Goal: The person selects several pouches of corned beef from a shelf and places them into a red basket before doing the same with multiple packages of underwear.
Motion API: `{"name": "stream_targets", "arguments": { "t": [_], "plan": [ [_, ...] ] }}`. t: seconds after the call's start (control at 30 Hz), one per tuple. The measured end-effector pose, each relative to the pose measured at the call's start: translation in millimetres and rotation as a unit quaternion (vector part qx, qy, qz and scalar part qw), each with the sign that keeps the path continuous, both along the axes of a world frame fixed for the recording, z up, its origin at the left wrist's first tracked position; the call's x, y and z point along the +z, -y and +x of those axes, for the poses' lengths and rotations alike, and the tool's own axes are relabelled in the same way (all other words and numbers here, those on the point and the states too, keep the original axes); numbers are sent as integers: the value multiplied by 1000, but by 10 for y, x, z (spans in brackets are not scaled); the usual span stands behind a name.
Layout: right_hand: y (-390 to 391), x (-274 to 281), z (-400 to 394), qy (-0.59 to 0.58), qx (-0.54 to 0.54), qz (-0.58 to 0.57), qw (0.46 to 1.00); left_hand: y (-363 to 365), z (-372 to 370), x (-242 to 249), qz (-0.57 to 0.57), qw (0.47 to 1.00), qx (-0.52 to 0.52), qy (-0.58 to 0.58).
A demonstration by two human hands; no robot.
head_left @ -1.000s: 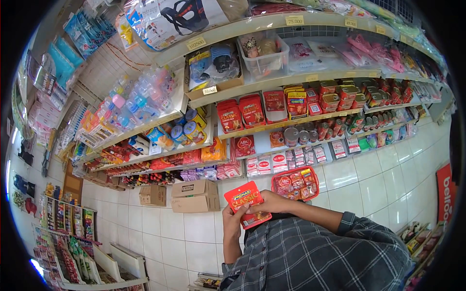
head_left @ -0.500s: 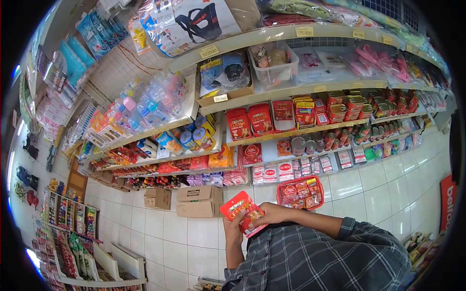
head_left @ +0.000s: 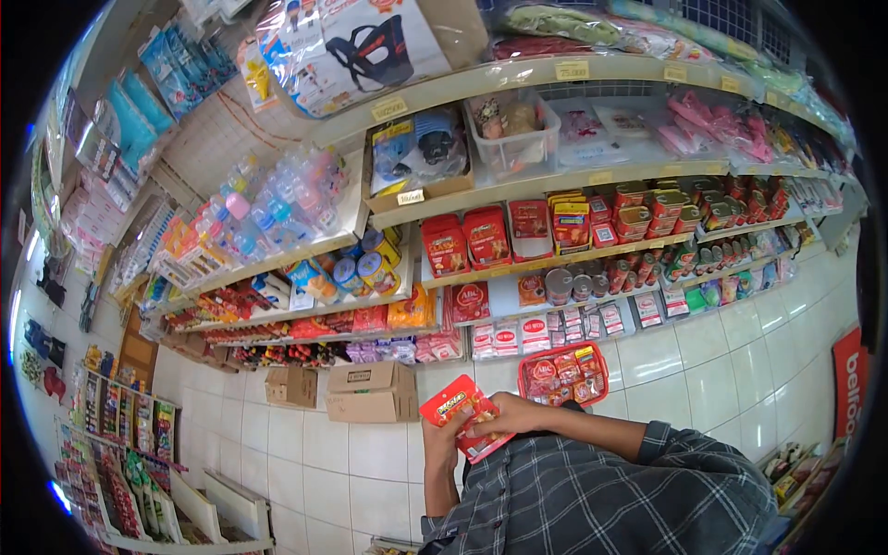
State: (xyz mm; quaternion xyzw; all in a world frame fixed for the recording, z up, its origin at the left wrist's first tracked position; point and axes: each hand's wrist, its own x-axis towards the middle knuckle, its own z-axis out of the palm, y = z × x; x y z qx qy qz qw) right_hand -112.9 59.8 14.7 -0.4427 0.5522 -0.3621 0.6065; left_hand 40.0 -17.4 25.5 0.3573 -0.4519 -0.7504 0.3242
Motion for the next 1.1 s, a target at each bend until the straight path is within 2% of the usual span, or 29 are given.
{"name": "stream_targets", "arguments": {
  "t": [0.13,0.17,0.3,0.4,0.47,0.53,0.6,0.7,0.87,1.0,1.1],
  "plan": [
    [-36,-13,36,67,-43,-59,995,43,-24,31,-35,999,-14,21],
    [-20,-112,16,84,-53,-32,995,50,-20,54,-38,998,-28,40],
    [-107,71,-50,44,-95,-72,992,-4,-58,-4,-22,997,-47,49],
    [-171,-27,-79,80,-107,-63,989,-38,-61,-29,-11,997,-62,36],
    [-170,-194,-71,117,-153,-55,980,-58,-88,-80,13,999,-32,-9],
    [-181,-141,-110,142,-200,-54,968,-19,-60,-165,-1,997,-83,-5],
    [-172,-86,-141,132,-238,-58,960,-62,-77,-186,2,992,-122,35],
    [-202,-122,-240,96,-242,-64,963,-157,-181,-173,-7,994,-99,36],
    [-341,-78,-335,105,-248,-48,962,-272,-301,-111,-27,994,-91,48],
    [-557,-94,-428,115,-280,-41,952,-366,-454,-191,48,990,-130,-9],
    [-811,-107,-614,121,-333,-93,930,-395,-797,-227,56,977,-205,4]
  ]
}}
